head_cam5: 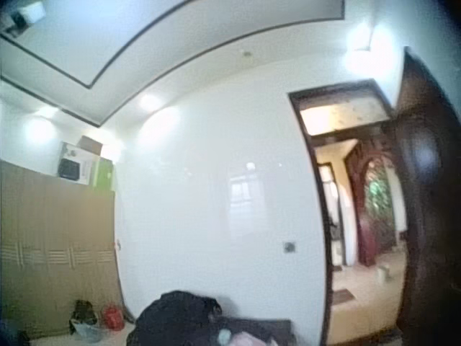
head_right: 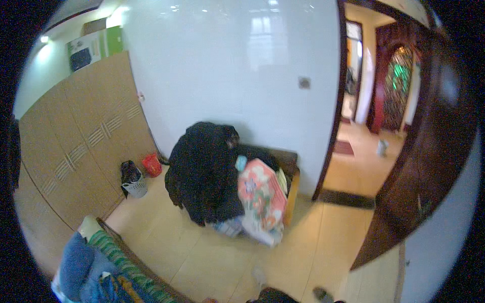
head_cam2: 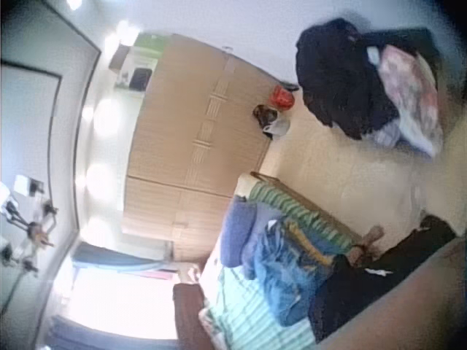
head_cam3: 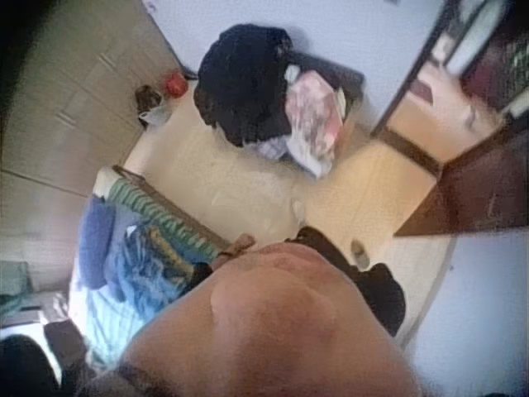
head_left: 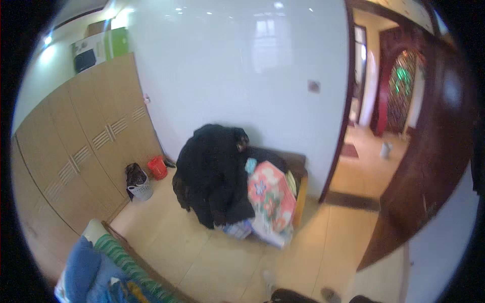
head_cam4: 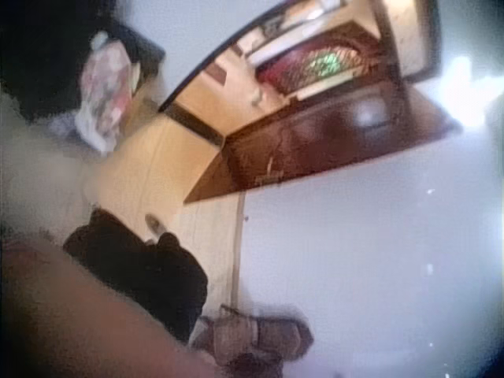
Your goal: The person picks up papers from a nightstand, stacks them, places them on a cabinet, and throws a plastic bag into a trash can.
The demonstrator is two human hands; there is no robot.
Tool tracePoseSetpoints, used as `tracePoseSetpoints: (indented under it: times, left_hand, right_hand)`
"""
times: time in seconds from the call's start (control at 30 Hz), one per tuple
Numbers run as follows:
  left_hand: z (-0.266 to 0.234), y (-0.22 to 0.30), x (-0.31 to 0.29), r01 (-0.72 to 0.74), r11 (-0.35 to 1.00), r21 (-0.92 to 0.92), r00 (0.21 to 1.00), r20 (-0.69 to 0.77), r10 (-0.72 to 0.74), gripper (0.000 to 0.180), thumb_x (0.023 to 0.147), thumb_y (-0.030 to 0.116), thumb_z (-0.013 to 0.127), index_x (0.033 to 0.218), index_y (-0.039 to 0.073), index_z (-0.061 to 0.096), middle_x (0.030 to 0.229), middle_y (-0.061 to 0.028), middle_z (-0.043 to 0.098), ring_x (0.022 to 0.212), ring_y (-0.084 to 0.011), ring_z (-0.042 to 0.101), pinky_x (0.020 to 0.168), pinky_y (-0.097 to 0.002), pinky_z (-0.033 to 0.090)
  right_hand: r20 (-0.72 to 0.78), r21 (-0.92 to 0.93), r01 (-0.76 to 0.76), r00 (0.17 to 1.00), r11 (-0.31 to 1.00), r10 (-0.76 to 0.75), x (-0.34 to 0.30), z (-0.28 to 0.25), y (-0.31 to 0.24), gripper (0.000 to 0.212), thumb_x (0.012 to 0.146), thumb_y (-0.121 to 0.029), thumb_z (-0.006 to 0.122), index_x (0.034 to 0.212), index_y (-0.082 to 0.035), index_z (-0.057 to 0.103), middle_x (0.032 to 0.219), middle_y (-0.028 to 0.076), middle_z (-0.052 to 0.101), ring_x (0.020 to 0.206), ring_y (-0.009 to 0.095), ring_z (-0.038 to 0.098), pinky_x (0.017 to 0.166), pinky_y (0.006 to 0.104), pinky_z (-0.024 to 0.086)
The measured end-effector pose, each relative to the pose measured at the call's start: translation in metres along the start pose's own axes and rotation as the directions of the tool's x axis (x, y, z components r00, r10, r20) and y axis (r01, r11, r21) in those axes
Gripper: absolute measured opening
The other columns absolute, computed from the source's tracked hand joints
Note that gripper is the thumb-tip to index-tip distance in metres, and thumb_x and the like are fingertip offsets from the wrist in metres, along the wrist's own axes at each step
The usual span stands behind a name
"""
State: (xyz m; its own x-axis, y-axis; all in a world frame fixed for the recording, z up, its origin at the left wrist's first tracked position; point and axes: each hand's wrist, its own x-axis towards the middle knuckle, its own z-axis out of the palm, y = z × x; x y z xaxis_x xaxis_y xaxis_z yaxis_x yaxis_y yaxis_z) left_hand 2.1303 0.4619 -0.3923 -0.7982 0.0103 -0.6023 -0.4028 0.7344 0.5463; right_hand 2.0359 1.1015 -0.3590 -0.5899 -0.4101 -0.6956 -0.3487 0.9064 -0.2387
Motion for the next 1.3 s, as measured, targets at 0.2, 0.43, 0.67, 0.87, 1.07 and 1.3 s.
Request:
tracePoseSetpoints:
  times: [0.2, 0.43, 0.67, 0.87, 1.07, 1.3]
  left_hand:
    - [-0.152, 0.105, -0.144, 0.085, 0.688, -0.720, 0.984, -0.047, -0.170, 0.036, 0.085, 0.022, 0.060, 0.116, 0.004, 0.055, 0.116, -0.0119, 0.054, 0.113, -0.0278, 0.046, 0.097, -0.0420, 0.037]
    - [-0.084, -0.069, -0.097, 0.252, 0.426, -0.869, 0.562, -0.227, -0.795, 0.014, 0.087, 0.013, 0.054, 0.081, 0.002, 0.061, 0.077, -0.0099, 0.060, 0.069, -0.0192, 0.055, 0.062, -0.0353, 0.046]
    - [-0.243, -0.211, -0.078, 0.452, 0.458, -0.765, 0.527, -0.185, -0.829, 0.020, 0.082, 0.019, 0.054, 0.090, 0.003, 0.063, 0.085, -0.0167, 0.063, 0.078, -0.0296, 0.059, 0.068, -0.0438, 0.048]
    - [-0.462, -0.357, -0.037, 0.417, 0.860, -0.294, 0.691, -0.513, -0.510, 0.028, 0.077, 0.023, 0.053, 0.092, 0.003, 0.065, 0.089, -0.0200, 0.066, 0.082, -0.0361, 0.063, 0.069, -0.0495, 0.049]
    - [-0.752, -0.387, -0.171, 0.588, 0.685, -0.430, 0.410, -0.572, -0.710, 0.024, 0.075, 0.019, 0.052, 0.085, 0.002, 0.065, 0.088, -0.0180, 0.066, 0.084, -0.0369, 0.063, 0.072, -0.0462, 0.050]
    - [-0.657, -0.547, -0.186, 0.700, 0.495, -0.515, 0.424, -0.258, -0.868, 0.031, 0.080, 0.023, 0.050, 0.096, 0.002, 0.066, 0.098, -0.0174, 0.065, 0.091, -0.0374, 0.061, 0.076, -0.0458, 0.050]
  right_hand:
    - [0.020, 0.168, 0.090, 0.995, 0.982, -0.095, 0.242, -0.203, -0.128, 0.032, 0.083, -0.035, 0.055, 0.083, -0.008, 0.070, 0.073, 0.007, 0.069, 0.061, 0.020, 0.061, 0.062, 0.0384, 0.050]
    - [0.229, -0.768, 0.579, 0.648, 0.274, -0.727, 0.546, -0.479, -0.529, 0.023, 0.078, -0.032, 0.062, 0.087, -0.011, 0.069, 0.084, 0.008, 0.069, 0.077, 0.026, 0.066, 0.068, 0.0398, 0.052]
    - [0.433, 0.896, -0.142, 0.491, 0.421, -0.756, 0.634, -0.532, -0.771, 0.021, 0.093, -0.021, 0.052, 0.095, 0.000, 0.056, 0.101, 0.019, 0.063, 0.089, 0.028, 0.063, 0.073, 0.0373, 0.050]
    - [0.451, 0.073, 0.721, 0.592, 0.689, -0.667, 0.695, -0.499, -0.788, 0.031, 0.095, -0.035, 0.044, 0.093, -0.006, 0.055, 0.097, 0.015, 0.065, 0.080, 0.029, 0.063, 0.068, 0.0382, 0.049]
    - [0.359, -0.319, 0.740, 0.673, 0.592, -0.647, 0.648, -0.581, -0.851, 0.031, 0.094, -0.031, 0.042, 0.092, -0.003, 0.057, 0.072, 0.011, 0.061, 0.060, 0.024, 0.058, 0.053, 0.0355, 0.046]
    - [0.439, -0.550, 0.719, 0.682, 0.426, -0.585, 0.843, -0.572, -1.040, 0.026, 0.092, -0.025, 0.043, 0.092, -0.005, 0.061, 0.075, 0.010, 0.064, 0.056, 0.026, 0.056, 0.056, 0.0382, 0.049]
